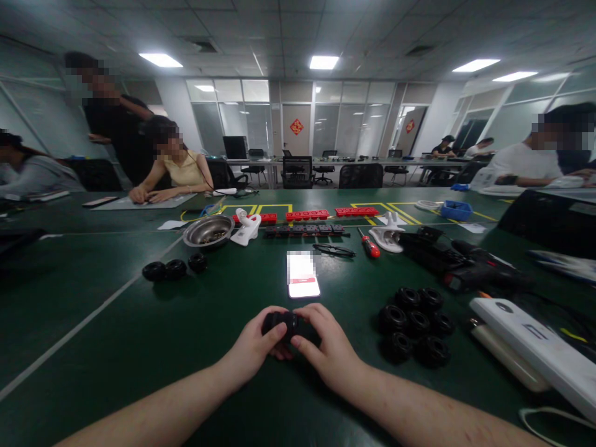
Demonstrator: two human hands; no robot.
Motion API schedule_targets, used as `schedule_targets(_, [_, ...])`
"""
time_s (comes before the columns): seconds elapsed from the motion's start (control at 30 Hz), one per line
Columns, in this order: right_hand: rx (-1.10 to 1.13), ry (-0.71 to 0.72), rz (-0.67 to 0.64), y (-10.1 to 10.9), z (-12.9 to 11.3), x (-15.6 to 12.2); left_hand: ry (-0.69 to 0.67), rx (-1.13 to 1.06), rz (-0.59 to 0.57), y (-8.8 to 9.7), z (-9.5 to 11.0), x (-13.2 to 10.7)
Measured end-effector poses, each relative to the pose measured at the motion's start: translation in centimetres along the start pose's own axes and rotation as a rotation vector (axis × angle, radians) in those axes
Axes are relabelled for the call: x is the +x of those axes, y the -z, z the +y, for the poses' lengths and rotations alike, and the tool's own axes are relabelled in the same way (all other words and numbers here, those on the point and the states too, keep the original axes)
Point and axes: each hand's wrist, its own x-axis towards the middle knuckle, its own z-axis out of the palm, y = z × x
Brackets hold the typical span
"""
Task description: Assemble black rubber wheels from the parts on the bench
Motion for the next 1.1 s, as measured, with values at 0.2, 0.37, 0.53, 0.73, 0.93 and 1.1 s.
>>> schedule_targets(0.2, [0.006, 0.045, 0.007, -0.1, 0.0, -0.5, 0.009, -0.004, 0.017, 0.0, 0.1, -0.1])
schedule_targets(0.37, [0.033, 0.024, 0.04, -0.3, 0.3, -0.6, -0.041, 0.013, -0.007, 0.0, 0.1, -0.3])
schedule_targets(0.53, [0.068, -0.095, 0.017, -0.4, 0.7, -0.2, -0.068, 0.025, 0.015, 0.1, -0.4, -0.1])
schedule_targets(0.73, [0.03, -0.046, 0.032, -0.2, 0.4, -0.1, -0.097, 0.042, -0.015, 0.4, -0.9, 0.2])
schedule_targets(0.93, [-0.007, 0.06, 0.017, 0.0, -0.2, -0.5, -0.033, 0.017, -0.013, 0.3, -0.3, 0.1])
schedule_targets(1.1, [0.014, 0.072, 0.04, -0.2, 0.0, -0.8, -0.065, 0.003, -0.037, 0.1, -0.2, -0.1])
